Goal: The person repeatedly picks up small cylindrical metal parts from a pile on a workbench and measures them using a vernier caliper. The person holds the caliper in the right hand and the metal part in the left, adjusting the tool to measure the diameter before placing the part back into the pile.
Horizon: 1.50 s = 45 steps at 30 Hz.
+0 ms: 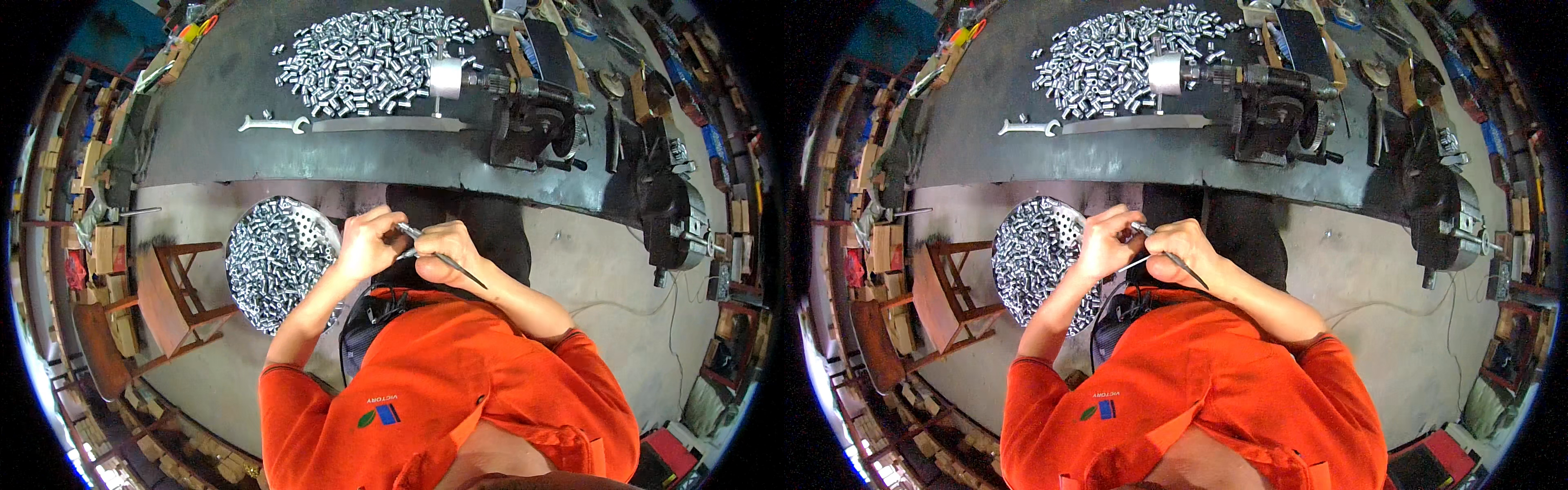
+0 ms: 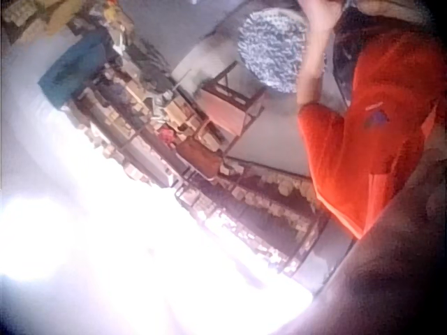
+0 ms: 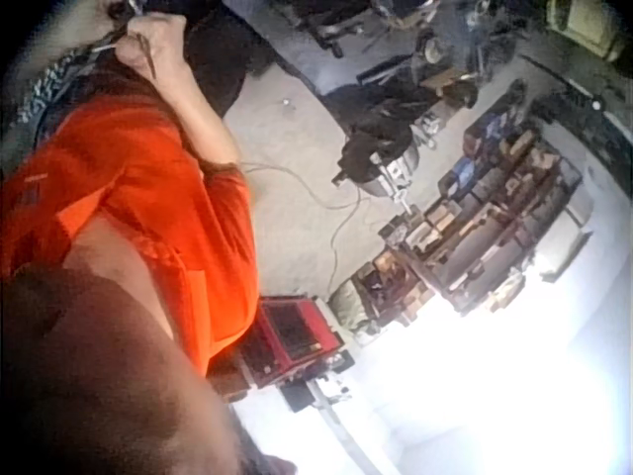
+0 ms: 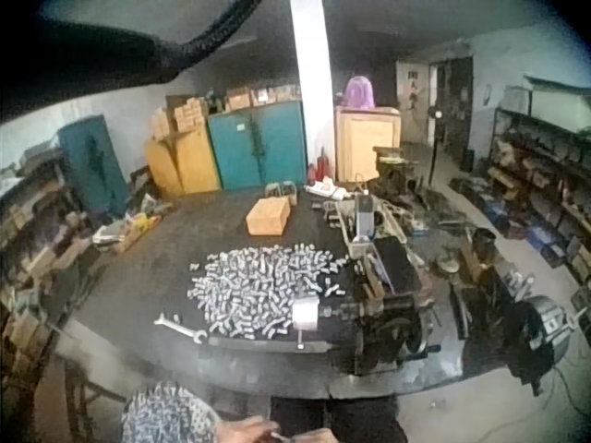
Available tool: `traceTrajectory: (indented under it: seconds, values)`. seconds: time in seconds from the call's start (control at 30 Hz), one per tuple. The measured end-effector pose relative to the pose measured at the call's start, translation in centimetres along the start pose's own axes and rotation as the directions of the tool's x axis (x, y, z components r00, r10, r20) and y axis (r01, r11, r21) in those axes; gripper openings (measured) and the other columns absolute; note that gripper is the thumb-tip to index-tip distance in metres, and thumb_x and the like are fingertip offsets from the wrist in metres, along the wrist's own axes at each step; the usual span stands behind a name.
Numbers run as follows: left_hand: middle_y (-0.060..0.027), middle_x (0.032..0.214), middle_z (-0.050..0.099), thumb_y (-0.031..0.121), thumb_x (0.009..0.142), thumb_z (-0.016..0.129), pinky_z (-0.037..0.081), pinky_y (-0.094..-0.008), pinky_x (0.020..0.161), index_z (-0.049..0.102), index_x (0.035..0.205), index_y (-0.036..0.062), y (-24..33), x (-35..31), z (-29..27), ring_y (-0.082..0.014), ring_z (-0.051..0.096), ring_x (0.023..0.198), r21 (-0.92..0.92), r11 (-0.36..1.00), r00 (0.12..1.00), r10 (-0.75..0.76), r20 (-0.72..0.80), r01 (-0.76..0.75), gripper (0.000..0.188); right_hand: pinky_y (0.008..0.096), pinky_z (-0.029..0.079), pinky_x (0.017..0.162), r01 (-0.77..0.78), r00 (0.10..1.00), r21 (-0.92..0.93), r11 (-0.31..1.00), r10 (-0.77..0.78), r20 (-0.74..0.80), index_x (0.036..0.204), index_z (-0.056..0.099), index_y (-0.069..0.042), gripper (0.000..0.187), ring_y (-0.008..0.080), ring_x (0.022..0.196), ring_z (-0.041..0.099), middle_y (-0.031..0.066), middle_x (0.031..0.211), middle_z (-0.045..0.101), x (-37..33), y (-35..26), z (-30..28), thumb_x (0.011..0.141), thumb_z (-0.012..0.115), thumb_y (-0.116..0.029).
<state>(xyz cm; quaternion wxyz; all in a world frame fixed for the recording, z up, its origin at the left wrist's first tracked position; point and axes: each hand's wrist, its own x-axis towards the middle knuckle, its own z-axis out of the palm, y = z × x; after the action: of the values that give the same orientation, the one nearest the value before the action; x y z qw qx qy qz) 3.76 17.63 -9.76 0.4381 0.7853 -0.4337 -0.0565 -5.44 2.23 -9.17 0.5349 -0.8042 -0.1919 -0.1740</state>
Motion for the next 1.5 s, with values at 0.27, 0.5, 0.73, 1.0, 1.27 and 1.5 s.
traceTrajectory:
  seconds: [0.27,0.5,0.73,1.0,1.27,1.5]
  values:
    - [-0.0075,0.065,0.059,0.008,0.065,0.065,0.042,-0.0299,0.048,0.065,0.084,0.0032,-3.8,7.3,-2.6,-0.0166,0.052,0.050,0.262,0.965,0.998,0.035,-0.057,-0.019,0.019,0.0322,0.028,0.037,0.049,0.982,-0.176,0.983,-0.079,-0.171,0.049,0.041,-0.005,0.014,0.0219,0.037,0.039,0.0047,0.045,0.036,-1.3,-2.9,-4.4,0.051,0.054,-0.003]
    - [-0.0032,0.080,0.061,0.004,0.085,0.055,0.046,-0.0202,0.056,0.053,0.113,-0.0035,1.0,15.9,-6.6,-0.0069,0.055,0.060,-0.324,0.946,0.985,-0.057,-0.162,0.001,0.029,0.0373,0.027,0.039,-0.036,0.989,-0.186,0.982,0.008,-0.148,0.052,0.032,-0.005,0.032,0.0266,0.040,0.036,0.0094,0.048,0.030,-2.0,-2.0,-3.7,0.066,0.056,-0.019]
    - [0.0000,0.066,0.057,0.020,0.090,0.056,0.044,-0.0213,0.051,0.062,0.087,-0.0015,2.0,3.4,-1.2,-0.0063,0.053,0.056,-0.497,0.754,0.856,-0.165,0.489,0.429,0.023,0.0383,0.033,0.041,0.004,0.997,-0.203,0.979,-0.019,-0.071,0.053,0.037,-0.005,0.028,0.0282,0.043,0.044,0.0109,0.050,0.038,-1.2,-1.2,-2.0,0.069,0.056,-0.020]
    - [-0.0023,0.058,0.057,0.016,0.089,0.055,0.043,-0.0224,0.050,0.060,0.075,-0.0021,0.6,1.0,-0.7,-0.0080,0.054,0.053,-0.598,0.679,0.862,-0.105,0.496,0.427,0.023,0.0309,0.024,0.042,-0.235,0.970,0.067,0.970,0.239,-0.054,0.052,0.034,-0.002,0.020,0.0164,0.042,0.031,0.0069,0.050,0.029,-2.1,-0.4,-0.5,0.056,0.053,-0.001]
    - [-0.0076,0.072,0.062,0.011,0.088,0.056,0.049,-0.0236,0.056,0.063,0.095,-0.0038,-0.4,-0.2,-0.6,-0.0129,0.060,0.059,-0.747,0.481,0.888,-0.217,0.405,0.459,0.018,0.0301,0.023,0.042,-0.347,0.937,0.117,0.930,0.339,0.088,0.051,0.034,-0.003,0.019,0.0130,0.043,0.029,0.0051,0.049,0.028,-2.2,-0.7,-0.1,0.059,0.052,-0.002]
    - [-0.0083,0.067,0.061,0.007,0.087,0.057,0.049,-0.0251,0.056,0.063,0.091,-0.0061,-1.0,-1.3,0.8,-0.0125,0.059,0.059,-0.737,0.482,0.875,-0.164,0.455,0.473,0.015,0.0269,0.026,0.042,-0.381,0.923,0.102,0.919,0.372,0.096,0.050,0.034,-0.003,0.018,0.0102,0.044,0.031,0.0034,0.047,0.029,-3.0,0.5,1.0,0.060,0.047,0.003]
